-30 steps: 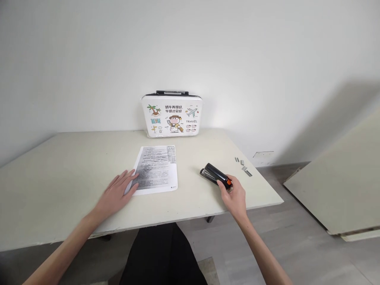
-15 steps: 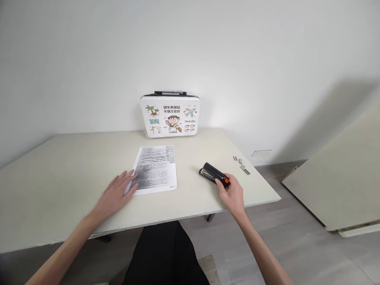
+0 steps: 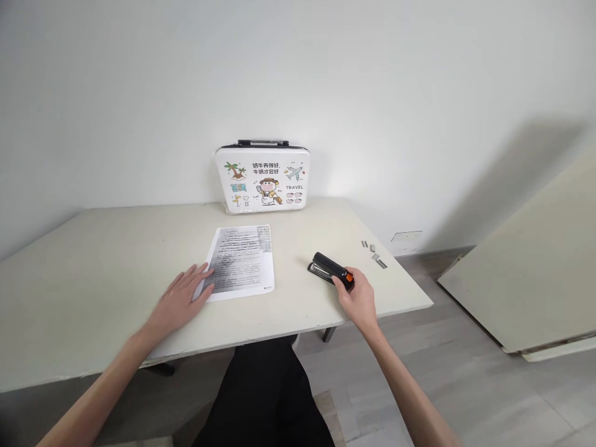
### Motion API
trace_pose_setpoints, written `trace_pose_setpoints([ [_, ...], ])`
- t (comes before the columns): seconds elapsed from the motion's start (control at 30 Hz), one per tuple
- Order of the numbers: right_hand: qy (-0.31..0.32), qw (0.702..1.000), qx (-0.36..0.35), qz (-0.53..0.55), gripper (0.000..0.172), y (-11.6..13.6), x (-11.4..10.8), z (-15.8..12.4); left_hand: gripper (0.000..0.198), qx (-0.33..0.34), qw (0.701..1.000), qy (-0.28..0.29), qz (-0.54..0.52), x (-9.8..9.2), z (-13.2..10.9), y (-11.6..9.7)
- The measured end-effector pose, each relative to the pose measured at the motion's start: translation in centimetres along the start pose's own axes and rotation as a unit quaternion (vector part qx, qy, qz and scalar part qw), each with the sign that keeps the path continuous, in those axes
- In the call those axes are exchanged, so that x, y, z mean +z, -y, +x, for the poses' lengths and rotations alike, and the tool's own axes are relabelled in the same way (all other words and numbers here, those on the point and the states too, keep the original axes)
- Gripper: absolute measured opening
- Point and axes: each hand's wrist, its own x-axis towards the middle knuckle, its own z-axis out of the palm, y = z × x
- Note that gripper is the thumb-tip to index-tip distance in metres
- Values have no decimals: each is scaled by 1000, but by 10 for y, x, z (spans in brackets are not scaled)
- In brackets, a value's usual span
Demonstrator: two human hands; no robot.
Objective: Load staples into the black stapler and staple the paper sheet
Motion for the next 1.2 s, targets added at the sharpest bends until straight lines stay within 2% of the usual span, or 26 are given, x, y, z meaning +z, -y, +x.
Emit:
trace_pose_setpoints([
  [0.57, 12, 1000, 5, 1, 52, -1, -1, 1, 57, 12, 1000, -11, 5, 1, 1, 1],
  [0.93, 15, 1000, 6, -9, 55, -1, 0, 3, 55, 21, 999, -26, -1, 2, 0, 2],
  [1.2, 18, 1000, 4, -11, 54, -3, 0, 2, 55, 28, 1000, -14, 3, 3, 0, 4],
])
